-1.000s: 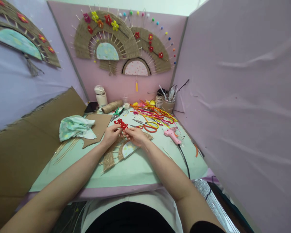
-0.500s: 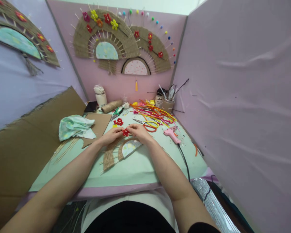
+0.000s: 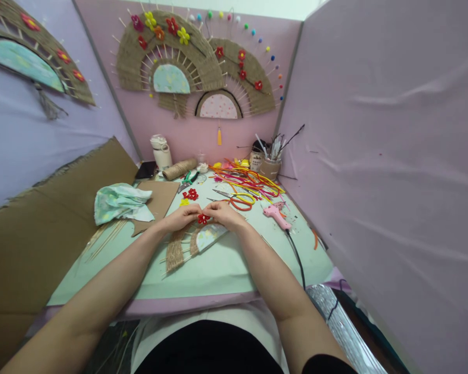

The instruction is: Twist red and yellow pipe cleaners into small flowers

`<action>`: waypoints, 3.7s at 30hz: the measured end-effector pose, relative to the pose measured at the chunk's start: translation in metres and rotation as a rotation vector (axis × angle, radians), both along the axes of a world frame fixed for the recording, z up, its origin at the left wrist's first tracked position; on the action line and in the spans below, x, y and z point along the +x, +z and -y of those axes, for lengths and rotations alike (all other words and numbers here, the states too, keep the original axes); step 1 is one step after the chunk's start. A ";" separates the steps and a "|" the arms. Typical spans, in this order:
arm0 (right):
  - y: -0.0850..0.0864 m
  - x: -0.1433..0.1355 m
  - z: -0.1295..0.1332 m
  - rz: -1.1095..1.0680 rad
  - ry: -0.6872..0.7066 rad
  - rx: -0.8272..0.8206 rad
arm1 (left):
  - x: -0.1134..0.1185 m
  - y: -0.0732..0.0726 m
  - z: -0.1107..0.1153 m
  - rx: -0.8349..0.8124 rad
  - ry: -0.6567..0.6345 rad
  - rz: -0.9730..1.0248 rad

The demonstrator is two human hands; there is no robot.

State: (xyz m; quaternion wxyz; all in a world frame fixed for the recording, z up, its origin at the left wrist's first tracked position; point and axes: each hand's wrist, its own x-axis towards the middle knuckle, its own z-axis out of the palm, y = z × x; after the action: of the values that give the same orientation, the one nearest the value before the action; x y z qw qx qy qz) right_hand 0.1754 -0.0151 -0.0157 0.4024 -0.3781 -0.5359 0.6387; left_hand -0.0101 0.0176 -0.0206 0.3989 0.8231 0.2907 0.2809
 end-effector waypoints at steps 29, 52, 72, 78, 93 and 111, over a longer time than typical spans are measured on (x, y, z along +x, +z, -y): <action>-0.015 -0.013 -0.009 0.158 -0.253 0.271 | 0.003 -0.005 0.004 -0.798 0.207 0.844; 0.007 -0.033 -0.027 0.228 -0.280 0.335 | 0.003 0.000 0.001 -0.895 0.209 0.969; -0.016 -0.043 -0.025 0.148 -0.381 0.362 | 0.004 -0.006 -0.003 -0.920 0.255 1.008; -0.017 -0.047 -0.023 -0.129 -0.218 0.111 | 0.005 -0.008 -0.003 -0.897 0.238 0.979; -0.005 -0.043 -0.014 -0.472 0.074 -0.395 | 0.008 -0.007 0.001 -0.797 0.261 0.947; -0.001 -0.040 -0.014 -0.545 0.080 -0.523 | 0.012 -0.008 -0.001 -0.520 0.418 0.903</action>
State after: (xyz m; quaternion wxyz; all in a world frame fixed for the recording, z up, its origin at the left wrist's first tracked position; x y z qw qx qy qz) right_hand 0.1359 -0.0015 -0.0172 0.3947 -0.2632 -0.2425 0.8462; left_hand 0.0020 0.0188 -0.0285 0.6093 0.4204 0.3077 0.5977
